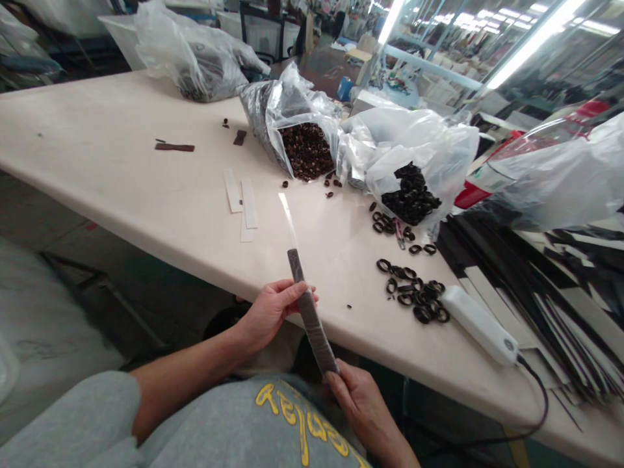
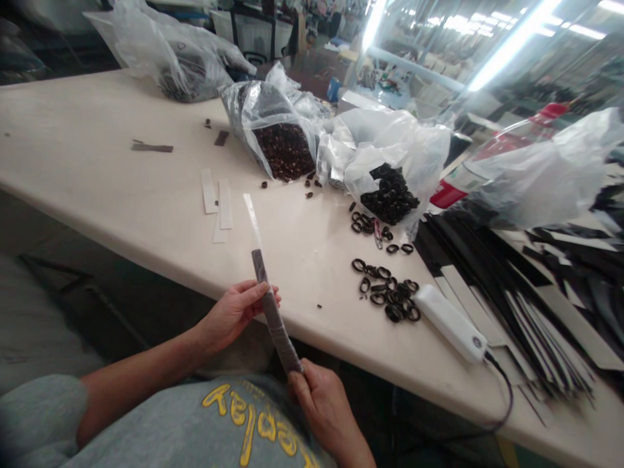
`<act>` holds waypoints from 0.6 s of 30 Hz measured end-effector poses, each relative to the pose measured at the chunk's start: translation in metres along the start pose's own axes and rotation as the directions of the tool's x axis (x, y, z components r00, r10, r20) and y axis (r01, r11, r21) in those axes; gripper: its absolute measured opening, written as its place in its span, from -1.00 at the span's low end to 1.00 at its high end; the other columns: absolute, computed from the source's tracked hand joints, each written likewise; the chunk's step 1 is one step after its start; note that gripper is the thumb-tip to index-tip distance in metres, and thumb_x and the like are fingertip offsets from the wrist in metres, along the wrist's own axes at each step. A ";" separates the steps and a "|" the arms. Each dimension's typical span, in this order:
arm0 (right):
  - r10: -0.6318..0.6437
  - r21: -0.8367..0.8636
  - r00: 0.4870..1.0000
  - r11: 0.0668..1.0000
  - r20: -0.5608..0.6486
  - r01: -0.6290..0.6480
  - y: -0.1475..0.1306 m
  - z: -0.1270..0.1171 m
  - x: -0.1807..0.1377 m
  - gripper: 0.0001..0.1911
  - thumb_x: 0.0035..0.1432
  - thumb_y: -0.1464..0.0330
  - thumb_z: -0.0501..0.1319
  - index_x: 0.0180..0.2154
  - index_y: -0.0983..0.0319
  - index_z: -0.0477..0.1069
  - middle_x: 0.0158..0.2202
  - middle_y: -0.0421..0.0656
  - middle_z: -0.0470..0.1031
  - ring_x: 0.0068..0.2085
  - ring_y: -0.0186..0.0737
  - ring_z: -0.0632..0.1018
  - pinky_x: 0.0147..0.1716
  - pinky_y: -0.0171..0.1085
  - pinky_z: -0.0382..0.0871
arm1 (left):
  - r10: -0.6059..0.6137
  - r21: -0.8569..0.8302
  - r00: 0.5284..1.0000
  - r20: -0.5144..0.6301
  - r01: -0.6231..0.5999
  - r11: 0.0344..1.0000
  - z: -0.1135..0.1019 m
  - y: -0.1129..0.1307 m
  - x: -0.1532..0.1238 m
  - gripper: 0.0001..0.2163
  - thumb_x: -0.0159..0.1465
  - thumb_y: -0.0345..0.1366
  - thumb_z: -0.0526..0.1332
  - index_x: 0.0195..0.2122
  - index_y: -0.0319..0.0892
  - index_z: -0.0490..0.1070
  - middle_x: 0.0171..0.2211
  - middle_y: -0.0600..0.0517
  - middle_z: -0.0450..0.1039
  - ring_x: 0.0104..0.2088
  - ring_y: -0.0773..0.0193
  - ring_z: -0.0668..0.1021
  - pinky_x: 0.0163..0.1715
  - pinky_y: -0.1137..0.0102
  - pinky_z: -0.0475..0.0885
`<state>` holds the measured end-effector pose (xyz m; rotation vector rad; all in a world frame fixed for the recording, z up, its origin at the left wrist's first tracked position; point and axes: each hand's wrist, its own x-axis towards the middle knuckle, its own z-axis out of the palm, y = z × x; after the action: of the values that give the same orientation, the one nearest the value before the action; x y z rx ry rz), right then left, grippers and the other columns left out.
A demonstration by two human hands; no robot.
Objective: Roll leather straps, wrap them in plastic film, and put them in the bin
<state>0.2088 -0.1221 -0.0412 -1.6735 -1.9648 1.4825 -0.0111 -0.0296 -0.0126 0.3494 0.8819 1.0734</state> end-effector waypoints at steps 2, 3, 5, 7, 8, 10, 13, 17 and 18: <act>-0.013 0.019 1.000 1.000 0.013 0.013 -0.009 -0.003 0.003 -0.61 0.35 0.11 0.03 -0.37 0.25 0.36 -0.39 -0.19 0.44 -0.35 -0.29 0.43 -0.34 -0.34 0.24 | 0.001 0.039 1.000 0.007 -0.001 0.999 0.002 -0.002 -0.001 -0.64 -0.02 -0.05 0.50 -0.38 -0.26 0.61 -0.43 -0.01 0.61 -0.38 0.34 0.59 -0.28 0.47 0.50; -0.037 0.058 0.999 0.998 0.009 0.036 -0.015 -0.004 0.006 -0.63 0.34 0.11 0.04 -0.32 0.25 0.38 -0.35 -0.18 0.47 -0.31 -0.28 0.45 -0.32 -0.34 0.26 | -0.005 0.054 1.000 0.011 0.004 0.999 0.003 -0.003 -0.001 -0.64 -0.01 -0.04 0.49 -0.38 -0.26 0.61 -0.44 -0.01 0.61 -0.39 0.34 0.59 -0.29 0.46 0.49; -0.090 0.166 0.996 0.982 -0.025 0.093 -0.024 -0.002 0.014 -0.62 0.37 0.09 0.01 -0.25 0.25 0.40 -0.34 -0.17 0.49 -0.32 -0.29 0.47 -0.31 -0.34 0.30 | -0.019 0.077 0.999 0.028 0.017 0.997 0.004 -0.004 -0.001 -0.63 0.01 -0.03 0.48 -0.33 -0.24 0.61 -0.40 -0.01 0.62 -0.38 0.33 0.59 -0.29 0.44 0.48; -0.111 0.252 0.990 0.959 -0.082 0.128 -0.030 0.003 0.021 -0.57 0.39 0.07 -0.04 -0.23 0.25 0.39 -0.43 -0.20 0.46 -0.42 -0.32 0.47 -0.39 -0.35 0.31 | -0.022 0.116 0.998 0.057 0.016 0.993 0.002 -0.006 -0.002 -0.62 0.02 -0.04 0.48 -0.25 -0.22 0.62 -0.33 -0.02 0.63 -0.35 0.32 0.58 -0.26 0.43 0.48; -0.108 0.270 0.987 0.953 -0.115 0.136 -0.032 0.006 0.025 -0.56 0.39 0.06 -0.05 -0.24 0.25 0.39 -0.48 -0.21 0.43 -0.48 -0.34 0.45 -0.44 -0.36 0.29 | -0.021 0.145 0.997 0.077 0.010 0.989 0.001 -0.007 -0.002 -0.63 0.03 -0.06 0.47 -0.23 -0.22 0.62 -0.31 -0.02 0.63 -0.34 0.33 0.58 -0.25 0.44 0.47; -0.108 0.263 0.979 0.953 -0.171 0.152 -0.034 0.010 0.030 -0.56 0.39 0.06 -0.04 -0.24 0.26 0.38 -0.53 -0.23 0.40 -0.53 -0.35 0.43 -0.50 -0.37 0.27 | -0.022 0.204 0.994 0.106 0.000 0.979 -0.002 -0.012 -0.005 -0.69 0.07 -0.12 0.45 -0.25 -0.24 0.62 -0.32 -0.01 0.62 -0.35 0.37 0.57 -0.25 0.48 0.44; -0.142 0.221 0.961 0.956 -0.237 0.195 -0.039 0.011 0.033 -0.57 0.40 0.08 -0.05 -0.30 0.25 0.36 -0.55 -0.23 0.39 -0.56 -0.36 0.43 -0.53 -0.38 0.27 | -0.110 0.249 0.970 0.217 0.054 0.967 -0.004 -0.022 -0.012 -0.77 0.17 -0.16 0.37 -0.35 -0.27 0.59 -0.49 0.01 0.56 -0.49 0.34 0.54 -0.41 0.44 0.42; -0.177 0.208 0.940 0.947 -0.292 0.243 -0.042 0.007 0.033 -0.57 0.40 0.09 -0.06 -0.37 0.24 0.31 -0.56 -0.22 0.37 -0.58 -0.37 0.41 -0.55 -0.40 0.29 | -0.202 0.289 0.906 0.372 0.094 0.953 -0.001 -0.027 -0.017 -0.77 0.18 -0.16 0.34 -0.37 -0.28 0.56 -0.59 0.01 0.50 -0.58 0.25 0.51 -0.52 0.37 0.39; -0.176 0.206 0.941 0.949 -0.288 0.241 -0.041 0.007 0.032 -0.57 0.40 0.09 -0.05 -0.35 0.24 0.32 -0.56 -0.22 0.38 -0.58 -0.37 0.41 -0.55 -0.40 0.29 | -0.190 0.287 0.917 0.351 0.088 0.954 0.000 -0.025 -0.016 -0.77 0.15 -0.18 0.37 -0.32 -0.27 0.58 -0.54 0.00 0.53 -0.54 0.26 0.53 -0.47 0.37 0.41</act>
<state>0.1654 -0.0952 -0.0281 -1.4267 -1.6887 1.2822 0.0008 -0.0548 -0.0214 0.6834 0.6918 0.7199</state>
